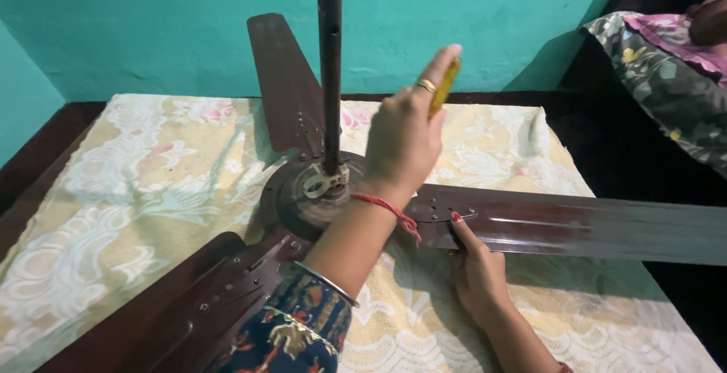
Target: The person attaches fan blades to the fan motor housing using a screwdriver. They align each blade and tighten the screws to secure it in place.
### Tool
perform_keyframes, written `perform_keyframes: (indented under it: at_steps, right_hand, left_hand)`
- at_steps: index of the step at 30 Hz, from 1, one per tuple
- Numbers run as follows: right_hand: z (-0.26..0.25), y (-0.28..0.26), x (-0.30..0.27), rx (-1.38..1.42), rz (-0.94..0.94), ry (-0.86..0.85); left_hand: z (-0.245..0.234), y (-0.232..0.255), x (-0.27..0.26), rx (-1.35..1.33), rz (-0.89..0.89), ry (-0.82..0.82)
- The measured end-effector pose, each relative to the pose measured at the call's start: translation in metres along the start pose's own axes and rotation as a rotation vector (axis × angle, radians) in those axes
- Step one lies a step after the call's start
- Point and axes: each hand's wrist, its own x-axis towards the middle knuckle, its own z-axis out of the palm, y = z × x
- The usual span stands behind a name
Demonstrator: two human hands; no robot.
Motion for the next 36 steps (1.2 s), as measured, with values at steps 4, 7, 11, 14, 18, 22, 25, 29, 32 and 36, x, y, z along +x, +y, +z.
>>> perform_keyframes:
  at_steps: [4,7,11,14,18,22,25,29,32,36]
  right_hand:
    - [0.000,0.001,0.002,0.034,0.010,-0.072]
    - [0.000,-0.002,-0.002,0.014,0.014,-0.125]
    - [0.007,-0.005,-0.011,0.088,0.043,-0.233]
    - [0.013,-0.003,-0.019,0.087,0.037,-0.285]
    - [0.014,-0.001,-0.021,0.090,0.033,-0.314]
    - [0.012,0.002,-0.015,0.044,-0.008,-0.317]
    - [0.009,0.004,-0.012,0.044,-0.028,-0.307]
    - [0.010,0.003,-0.013,-0.013,-0.045,-0.295]
    - [0.011,0.001,-0.017,-0.014,-0.051,-0.299]
    - [0.015,-0.002,-0.020,0.010,-0.047,-0.274]
  left_hand:
    - [-0.008,0.015,-0.011,0.008,-0.028,-0.049]
    - [-0.035,0.021,-0.021,0.002,0.096,0.155]
    - [-0.091,0.026,-0.044,-0.047,-0.006,0.284]
    - [-0.122,0.036,-0.064,-0.049,0.019,0.262]
    - [-0.131,0.044,-0.068,0.058,-0.071,0.229]
    - [-0.130,0.044,-0.065,0.104,-0.030,0.214]
    - [-0.127,0.042,-0.067,0.184,-0.052,0.189]
    - [-0.124,0.044,-0.068,0.181,-0.017,0.181]
    - [-0.123,0.047,-0.066,0.213,-0.021,0.162]
    - [-0.121,0.046,-0.059,0.157,-0.062,0.142]
